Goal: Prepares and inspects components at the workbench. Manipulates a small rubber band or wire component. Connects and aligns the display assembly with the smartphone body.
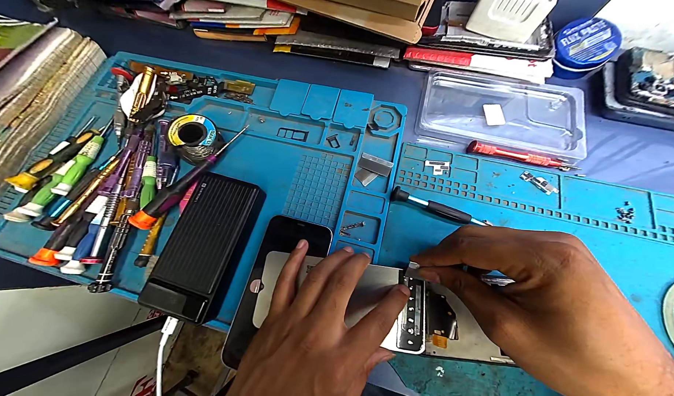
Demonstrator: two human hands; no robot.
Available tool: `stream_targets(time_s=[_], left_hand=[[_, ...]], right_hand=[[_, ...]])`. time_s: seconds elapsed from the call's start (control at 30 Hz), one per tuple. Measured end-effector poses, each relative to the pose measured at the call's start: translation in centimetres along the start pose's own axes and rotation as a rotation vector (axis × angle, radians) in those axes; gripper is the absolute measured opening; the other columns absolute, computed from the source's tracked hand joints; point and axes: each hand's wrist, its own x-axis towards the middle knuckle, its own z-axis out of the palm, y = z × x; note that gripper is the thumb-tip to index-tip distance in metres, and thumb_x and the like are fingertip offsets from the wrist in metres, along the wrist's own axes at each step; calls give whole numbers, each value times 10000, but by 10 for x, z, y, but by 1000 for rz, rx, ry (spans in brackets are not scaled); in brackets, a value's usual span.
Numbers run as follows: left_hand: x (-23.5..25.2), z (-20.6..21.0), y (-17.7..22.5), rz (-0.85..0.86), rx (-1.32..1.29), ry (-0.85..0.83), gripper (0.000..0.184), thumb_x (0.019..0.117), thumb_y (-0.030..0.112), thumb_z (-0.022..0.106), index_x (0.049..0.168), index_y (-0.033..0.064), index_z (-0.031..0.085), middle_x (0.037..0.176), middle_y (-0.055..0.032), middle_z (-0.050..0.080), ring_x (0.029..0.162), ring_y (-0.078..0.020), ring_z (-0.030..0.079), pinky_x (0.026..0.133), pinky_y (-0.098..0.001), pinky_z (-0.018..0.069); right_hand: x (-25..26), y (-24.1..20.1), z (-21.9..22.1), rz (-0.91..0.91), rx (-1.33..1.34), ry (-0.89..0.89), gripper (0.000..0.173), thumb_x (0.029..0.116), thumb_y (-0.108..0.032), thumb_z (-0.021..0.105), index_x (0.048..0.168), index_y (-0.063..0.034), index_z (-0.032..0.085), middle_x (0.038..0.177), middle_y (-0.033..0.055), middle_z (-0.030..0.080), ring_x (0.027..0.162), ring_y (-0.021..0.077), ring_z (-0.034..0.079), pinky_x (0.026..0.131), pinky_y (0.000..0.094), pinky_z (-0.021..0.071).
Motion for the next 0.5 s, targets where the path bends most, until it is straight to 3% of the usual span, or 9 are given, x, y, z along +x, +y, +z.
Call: stream_targets(time_s=[0.5], left_hand=[[0,0,0,2,6,-3,442,1031,512,489,1445,383,574,1492,-111,530,1478,-311,399,1215,-689,192]], right_hand=[[3,0,-2,-42,-1,-13,176,920,-219,622,915,-288,784,850,-200,663,748,-69,623,592,145,524]])
